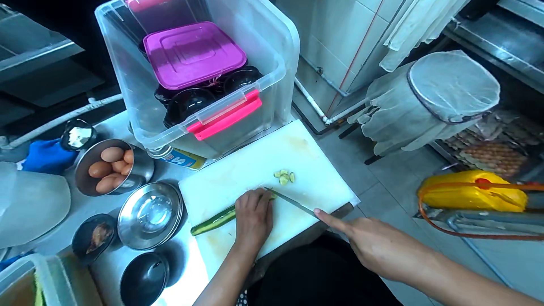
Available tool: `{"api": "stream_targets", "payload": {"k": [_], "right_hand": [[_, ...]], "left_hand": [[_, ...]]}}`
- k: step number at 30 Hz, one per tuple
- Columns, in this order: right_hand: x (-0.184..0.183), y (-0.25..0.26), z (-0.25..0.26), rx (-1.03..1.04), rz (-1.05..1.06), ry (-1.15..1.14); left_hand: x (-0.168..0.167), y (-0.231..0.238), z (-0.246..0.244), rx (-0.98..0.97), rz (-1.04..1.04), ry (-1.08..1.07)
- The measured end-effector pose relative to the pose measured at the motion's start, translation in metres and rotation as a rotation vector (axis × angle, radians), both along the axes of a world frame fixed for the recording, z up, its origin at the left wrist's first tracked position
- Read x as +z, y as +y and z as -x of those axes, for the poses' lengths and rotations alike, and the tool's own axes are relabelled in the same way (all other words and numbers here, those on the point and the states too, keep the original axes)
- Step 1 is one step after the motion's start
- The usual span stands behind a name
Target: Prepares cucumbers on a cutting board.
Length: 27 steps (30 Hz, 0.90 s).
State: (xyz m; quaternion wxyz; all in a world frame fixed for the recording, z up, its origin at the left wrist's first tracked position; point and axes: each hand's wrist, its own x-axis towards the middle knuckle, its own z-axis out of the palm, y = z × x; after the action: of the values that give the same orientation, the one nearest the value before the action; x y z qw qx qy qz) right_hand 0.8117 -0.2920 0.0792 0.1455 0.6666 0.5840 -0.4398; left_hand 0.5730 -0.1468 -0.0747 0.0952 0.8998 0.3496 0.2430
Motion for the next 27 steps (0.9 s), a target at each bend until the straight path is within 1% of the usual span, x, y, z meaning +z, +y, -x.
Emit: {"api": "stream_targets", "payload": {"k": [7, 10, 13, 17, 21, 27], "right_hand": [[-0.011, -0.022, -0.007, -0.037, 0.005, -0.007], [-0.011, -0.024, -0.008, -0.06, 0.011, -0.009], [-0.011, -0.026, -0.011, -0.089, 0.007, -0.025], [-0.006, -0.026, -0.015, -0.064, -0.018, 0.0], [0.005, -0.021, -0.013, -0.046, -0.022, 0.053], [0.009, -0.012, -0.013, 0.001, 0.009, 0.065]], "left_hand": [[0.002, -0.005, 0.002, 0.015, 0.0, 0.066], [-0.001, -0.013, 0.001, 0.032, -0.036, 0.034], [-0.002, -0.022, 0.003, 0.042, -0.028, 0.021], [0.0, -0.019, 0.005, 0.023, -0.026, 0.043], [-0.005, -0.014, 0.006, -0.018, -0.067, -0.01], [-0.008, -0.02, 0.006, -0.022, -0.065, -0.044]]}}
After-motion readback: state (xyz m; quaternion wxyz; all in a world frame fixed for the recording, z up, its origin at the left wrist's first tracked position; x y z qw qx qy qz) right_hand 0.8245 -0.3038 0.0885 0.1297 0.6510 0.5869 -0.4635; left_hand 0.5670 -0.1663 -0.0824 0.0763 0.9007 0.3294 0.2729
